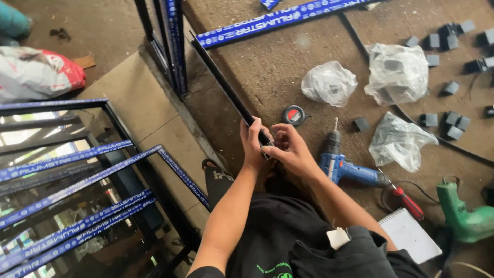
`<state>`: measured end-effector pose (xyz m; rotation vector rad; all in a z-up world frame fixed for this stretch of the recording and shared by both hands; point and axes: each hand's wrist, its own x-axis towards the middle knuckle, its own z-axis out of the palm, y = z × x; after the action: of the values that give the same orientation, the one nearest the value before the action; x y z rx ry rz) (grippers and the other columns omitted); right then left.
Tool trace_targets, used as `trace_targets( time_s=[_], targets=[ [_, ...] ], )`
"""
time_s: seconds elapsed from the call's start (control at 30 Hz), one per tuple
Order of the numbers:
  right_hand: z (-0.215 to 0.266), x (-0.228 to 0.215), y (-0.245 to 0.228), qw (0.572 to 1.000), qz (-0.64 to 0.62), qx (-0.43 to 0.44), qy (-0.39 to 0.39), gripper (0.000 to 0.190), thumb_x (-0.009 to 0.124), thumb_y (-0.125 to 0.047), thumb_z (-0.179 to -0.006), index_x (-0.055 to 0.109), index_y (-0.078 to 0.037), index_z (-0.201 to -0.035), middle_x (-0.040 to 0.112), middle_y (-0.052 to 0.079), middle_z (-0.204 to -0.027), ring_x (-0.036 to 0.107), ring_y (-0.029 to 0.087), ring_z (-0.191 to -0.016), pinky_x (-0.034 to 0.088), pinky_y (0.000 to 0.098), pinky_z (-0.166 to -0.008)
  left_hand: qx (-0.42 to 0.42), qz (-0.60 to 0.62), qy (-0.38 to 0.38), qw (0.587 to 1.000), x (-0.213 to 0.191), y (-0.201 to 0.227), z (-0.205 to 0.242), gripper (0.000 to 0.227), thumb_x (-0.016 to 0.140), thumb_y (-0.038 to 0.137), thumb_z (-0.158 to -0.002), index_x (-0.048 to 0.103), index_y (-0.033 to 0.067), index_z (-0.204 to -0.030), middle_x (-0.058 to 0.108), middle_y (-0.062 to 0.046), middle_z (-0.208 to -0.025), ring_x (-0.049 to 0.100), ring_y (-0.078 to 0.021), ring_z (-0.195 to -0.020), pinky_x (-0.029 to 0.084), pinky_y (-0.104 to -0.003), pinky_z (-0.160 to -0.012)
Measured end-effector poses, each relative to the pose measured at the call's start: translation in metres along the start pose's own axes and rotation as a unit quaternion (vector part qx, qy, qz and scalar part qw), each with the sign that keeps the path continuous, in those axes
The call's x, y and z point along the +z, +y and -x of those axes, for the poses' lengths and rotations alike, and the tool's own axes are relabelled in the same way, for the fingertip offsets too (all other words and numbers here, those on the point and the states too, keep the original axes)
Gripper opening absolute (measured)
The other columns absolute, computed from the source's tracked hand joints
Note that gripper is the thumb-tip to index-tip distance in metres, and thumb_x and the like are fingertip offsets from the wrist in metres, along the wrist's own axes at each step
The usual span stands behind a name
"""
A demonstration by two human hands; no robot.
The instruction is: Assembling aluminum window frames by aligning profiles and fastening them with a power drill.
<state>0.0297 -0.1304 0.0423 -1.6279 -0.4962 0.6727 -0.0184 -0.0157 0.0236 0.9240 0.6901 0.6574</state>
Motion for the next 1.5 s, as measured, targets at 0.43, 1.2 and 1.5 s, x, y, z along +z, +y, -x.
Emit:
trace_targets(
  time_s=[0.43,1.2,1.5],
  targets=[
    [0.056,-0.271,0.113,0.818,0.448,0.132,0.335,0.02,0.069,-0.029,-0.098,0.079,-0.016,-0.108,0.076,0.012,-0.09,0.073,0.034,-0.089,0.055,0.0442,-0.078,0.02,-0.006,-0.032,0.999,-0.021,-0.017,-0.025,0.019,0.055,0.028,-0.103,0.05,0.0111,-0.111,0.049,-0.012,-0.054,0.056,-0.022,-0.039,0.053,-0.03,-0.047],
    [0.06,-0.342,0.251,0.784,0.497,0.166,0.333,0.027,0.079,-0.051,-0.094,0.082,-0.026,-0.105,0.075,0.01,-0.083,0.072,0.031,-0.08,0.051,0.0391,-0.07,-0.065,0.104,0.036,0.992,-0.002,0.007,-0.037,0.014,0.063,0.024,-0.093,0.053,0.0152,-0.098,0.045,-0.004,-0.06,0.049,-0.0156,-0.041,0.041,-0.028,-0.035],
    [0.091,-0.287,0.135,0.763,0.509,0.061,0.394,0.015,0.089,-0.012,-0.108,0.08,0.0,-0.104,0.078,0.013,-0.096,0.073,0.024,-0.081,0.059,0.0355,-0.07,-0.066,0.098,0.044,0.992,-0.013,0.036,-0.039,0.023,0.063,0.03,-0.091,0.049,0.0123,-0.094,0.051,-0.005,-0.053,0.047,-0.0175,-0.038,0.043,-0.029,-0.038]
  ],
)
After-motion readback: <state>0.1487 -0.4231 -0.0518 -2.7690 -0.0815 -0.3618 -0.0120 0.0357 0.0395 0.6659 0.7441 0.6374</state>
